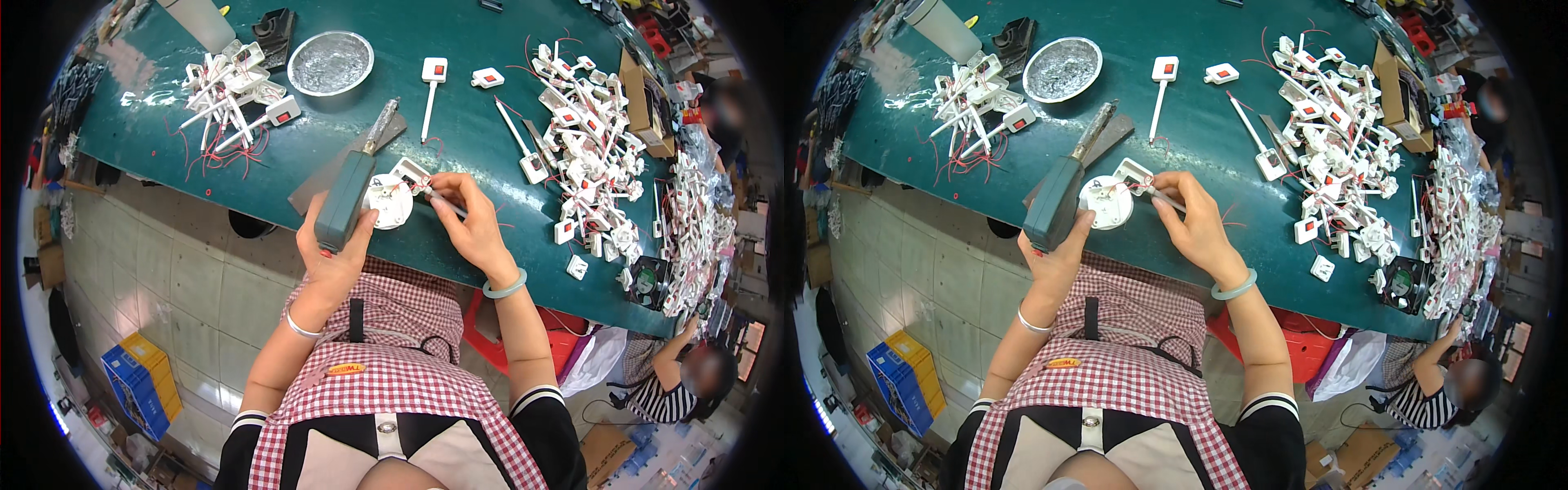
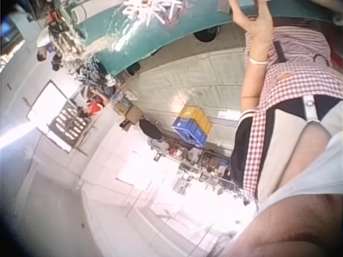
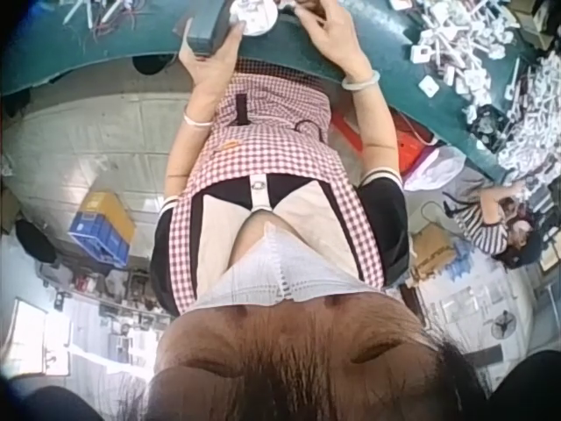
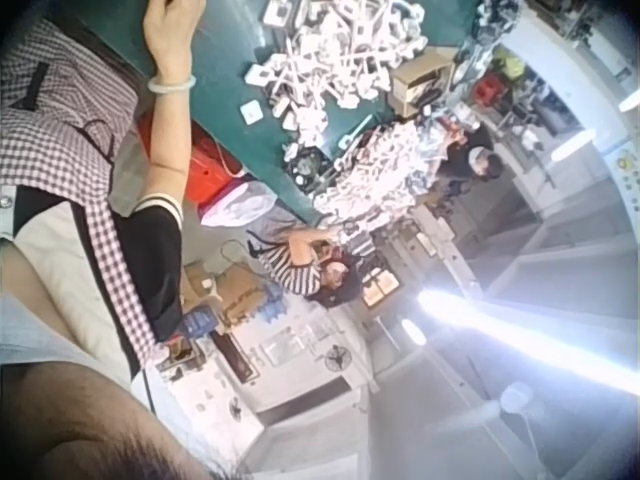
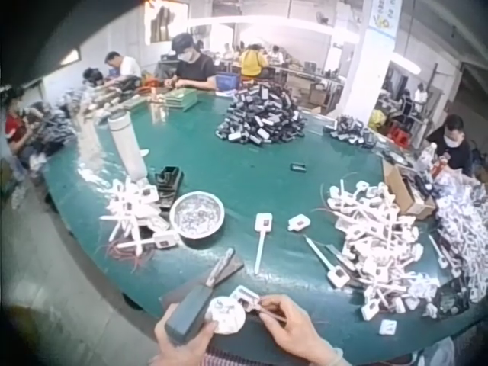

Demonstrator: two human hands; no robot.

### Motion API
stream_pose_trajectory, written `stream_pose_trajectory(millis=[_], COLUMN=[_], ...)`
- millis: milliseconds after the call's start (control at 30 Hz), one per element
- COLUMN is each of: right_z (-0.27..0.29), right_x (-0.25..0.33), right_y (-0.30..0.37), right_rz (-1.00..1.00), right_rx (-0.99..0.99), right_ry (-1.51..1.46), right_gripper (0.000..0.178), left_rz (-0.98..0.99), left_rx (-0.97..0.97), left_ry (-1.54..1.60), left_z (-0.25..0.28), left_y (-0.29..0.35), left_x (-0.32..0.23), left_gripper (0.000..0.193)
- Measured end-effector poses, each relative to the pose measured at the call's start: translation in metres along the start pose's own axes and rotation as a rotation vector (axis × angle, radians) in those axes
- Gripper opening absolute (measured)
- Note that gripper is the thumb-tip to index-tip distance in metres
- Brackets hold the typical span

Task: The person solders electrical wires and solder wire onto small plastic housings using a soldering gun.

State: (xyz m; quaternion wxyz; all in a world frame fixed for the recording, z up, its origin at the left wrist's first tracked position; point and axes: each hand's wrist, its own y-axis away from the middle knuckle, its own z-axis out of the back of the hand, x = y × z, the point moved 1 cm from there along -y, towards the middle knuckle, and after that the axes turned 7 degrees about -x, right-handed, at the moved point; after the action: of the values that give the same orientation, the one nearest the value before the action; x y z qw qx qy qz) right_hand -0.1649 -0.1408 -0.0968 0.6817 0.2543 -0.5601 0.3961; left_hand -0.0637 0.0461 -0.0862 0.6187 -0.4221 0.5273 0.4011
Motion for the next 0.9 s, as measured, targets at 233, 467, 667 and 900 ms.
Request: stream_pose_trajectory(millis=[233, 467, 667, 900], right_z=[-0.009, -0.021, -0.035, -0.044], right_x=[0.02, 0.029, 0.047, 0.042], right_y=[-0.021, -0.019, -0.001, 0.006], right_rz=[0.493, 0.443, 0.361, 0.469], right_rx=[-0.104, -0.022, -0.194, -0.207], right_ry=[0.249, 0.176, 0.062, 0.331], right_gripper=[0.028, 0.019, 0.018, 0.02], left_rz=[-0.042, -0.029, -0.032, -0.041], left_rx=[0.002, 0.012, 0.038, 0.059], left_ry=[-0.042, -0.026, -0.018, -0.026], left_z=[0.002, 0.001, 0.002, 0.002], left_y=[-0.002, -0.007, -0.009, -0.011], left_x=[0.002, -0.002, 0.001, -0.001], left_gripper=[0.027, 0.031, 0.032, 0.032])
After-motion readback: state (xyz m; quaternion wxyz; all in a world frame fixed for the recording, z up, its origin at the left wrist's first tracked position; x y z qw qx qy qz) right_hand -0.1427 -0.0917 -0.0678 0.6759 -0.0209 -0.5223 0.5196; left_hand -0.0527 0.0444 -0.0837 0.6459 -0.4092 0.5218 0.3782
